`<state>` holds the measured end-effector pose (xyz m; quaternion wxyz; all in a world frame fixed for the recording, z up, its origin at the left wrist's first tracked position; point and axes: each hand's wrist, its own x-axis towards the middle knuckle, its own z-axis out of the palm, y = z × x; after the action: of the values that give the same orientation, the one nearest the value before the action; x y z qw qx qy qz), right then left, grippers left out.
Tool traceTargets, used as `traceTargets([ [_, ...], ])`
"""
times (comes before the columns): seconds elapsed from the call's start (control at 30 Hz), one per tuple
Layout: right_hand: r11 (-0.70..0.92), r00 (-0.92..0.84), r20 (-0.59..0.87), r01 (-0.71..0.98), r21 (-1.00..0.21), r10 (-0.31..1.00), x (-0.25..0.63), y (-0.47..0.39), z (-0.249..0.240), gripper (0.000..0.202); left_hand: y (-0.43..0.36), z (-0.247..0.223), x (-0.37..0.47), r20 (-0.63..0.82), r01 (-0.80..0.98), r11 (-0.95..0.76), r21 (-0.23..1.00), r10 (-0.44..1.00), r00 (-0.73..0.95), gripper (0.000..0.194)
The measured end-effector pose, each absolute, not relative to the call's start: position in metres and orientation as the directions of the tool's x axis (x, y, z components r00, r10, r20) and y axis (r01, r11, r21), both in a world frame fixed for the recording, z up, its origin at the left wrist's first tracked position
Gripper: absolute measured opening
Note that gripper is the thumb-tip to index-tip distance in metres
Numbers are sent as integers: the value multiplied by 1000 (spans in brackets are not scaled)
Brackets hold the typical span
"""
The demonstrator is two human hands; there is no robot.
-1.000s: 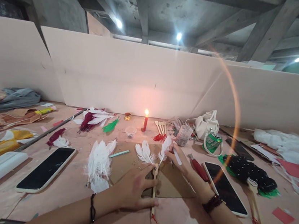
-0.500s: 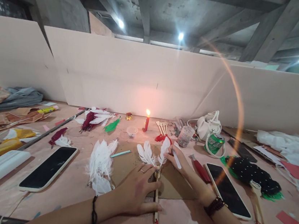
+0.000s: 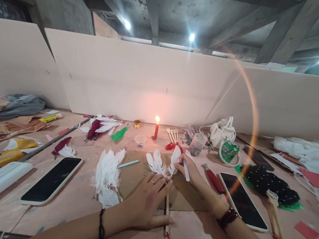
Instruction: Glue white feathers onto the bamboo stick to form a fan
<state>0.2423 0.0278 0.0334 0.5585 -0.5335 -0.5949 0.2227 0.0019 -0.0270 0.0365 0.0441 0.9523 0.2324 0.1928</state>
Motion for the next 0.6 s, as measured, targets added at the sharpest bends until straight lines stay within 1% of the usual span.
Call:
traceTargets([
  [0.03,330,194,427,389,-860,883,243,29,32,37,-27,36,3,348,424,-889,172,458,818,97],
  [0.1,326,183,425,404,-854,887,245,30,28,36,-26,36,4,345,426,-890,163,456,820,100],
  [0.13,326,178,425,410,-852,888,246,31,27,37,-25,36,4,342,428,-890,156,456,822,99],
  [0.23,317,167,419,429,-846,892,249,33,22,31,-22,35,5,338,430,-891,145,453,825,94],
  [0.3,312,161,417,442,-841,895,250,34,20,32,-21,35,5,345,423,-894,145,447,826,90],
  [0.4,306,151,414,461,-833,898,252,37,17,40,-20,38,6,353,417,-900,129,435,829,91],
  [0.6,291,145,410,498,-817,901,254,42,10,39,-19,50,11,321,413,-904,110,425,846,93],
])
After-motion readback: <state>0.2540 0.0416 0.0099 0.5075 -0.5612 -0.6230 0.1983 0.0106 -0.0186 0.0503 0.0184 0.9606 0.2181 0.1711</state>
